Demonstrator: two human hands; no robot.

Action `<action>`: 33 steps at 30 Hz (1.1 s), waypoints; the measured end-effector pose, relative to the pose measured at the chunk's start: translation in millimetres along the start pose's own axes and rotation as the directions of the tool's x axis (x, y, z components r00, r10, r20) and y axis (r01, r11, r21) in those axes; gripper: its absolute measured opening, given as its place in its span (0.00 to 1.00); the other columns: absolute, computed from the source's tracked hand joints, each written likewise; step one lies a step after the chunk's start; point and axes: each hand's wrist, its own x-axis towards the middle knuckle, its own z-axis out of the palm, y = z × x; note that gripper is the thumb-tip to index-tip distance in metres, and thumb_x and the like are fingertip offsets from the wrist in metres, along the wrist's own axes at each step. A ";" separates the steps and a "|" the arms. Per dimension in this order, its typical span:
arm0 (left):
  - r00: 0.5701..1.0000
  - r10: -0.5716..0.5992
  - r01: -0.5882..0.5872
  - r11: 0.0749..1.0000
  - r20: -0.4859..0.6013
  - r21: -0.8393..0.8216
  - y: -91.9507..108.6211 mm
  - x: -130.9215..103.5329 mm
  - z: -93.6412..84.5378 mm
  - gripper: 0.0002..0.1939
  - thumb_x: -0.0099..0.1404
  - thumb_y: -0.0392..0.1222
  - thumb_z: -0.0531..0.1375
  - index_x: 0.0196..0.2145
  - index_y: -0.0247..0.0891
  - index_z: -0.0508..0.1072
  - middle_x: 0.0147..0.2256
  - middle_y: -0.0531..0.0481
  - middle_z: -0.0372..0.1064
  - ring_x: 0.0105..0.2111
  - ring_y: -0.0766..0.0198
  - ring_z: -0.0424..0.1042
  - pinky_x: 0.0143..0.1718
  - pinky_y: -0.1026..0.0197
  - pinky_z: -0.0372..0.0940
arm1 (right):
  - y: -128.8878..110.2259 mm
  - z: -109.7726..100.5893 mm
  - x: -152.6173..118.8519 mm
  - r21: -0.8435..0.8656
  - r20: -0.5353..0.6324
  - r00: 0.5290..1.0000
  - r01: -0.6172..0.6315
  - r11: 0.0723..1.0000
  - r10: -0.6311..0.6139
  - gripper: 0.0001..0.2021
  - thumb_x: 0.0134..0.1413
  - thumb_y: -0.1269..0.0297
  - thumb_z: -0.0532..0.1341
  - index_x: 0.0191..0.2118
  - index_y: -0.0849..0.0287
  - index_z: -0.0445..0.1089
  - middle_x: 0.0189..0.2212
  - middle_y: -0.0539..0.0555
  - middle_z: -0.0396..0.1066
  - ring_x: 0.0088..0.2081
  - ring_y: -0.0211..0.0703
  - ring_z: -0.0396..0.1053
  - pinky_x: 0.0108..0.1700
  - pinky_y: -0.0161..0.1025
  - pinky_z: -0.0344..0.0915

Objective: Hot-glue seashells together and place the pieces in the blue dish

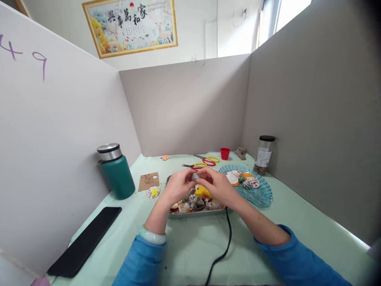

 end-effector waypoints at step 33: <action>0.861 -0.447 0.193 0.727 -0.241 -0.659 -38.1 -3.4 -18.8 0.23 0.45 0.43 0.68 0.39 0.31 0.74 0.31 0.47 0.71 0.31 0.65 0.68 0.33 0.62 0.66 | 13.9 69.4 86.9 -0.591 0.586 0.802 0.321 0.740 0.120 0.08 0.43 0.80 0.61 0.27 0.63 0.75 0.33 0.61 0.77 0.38 0.50 0.73 0.38 0.38 0.61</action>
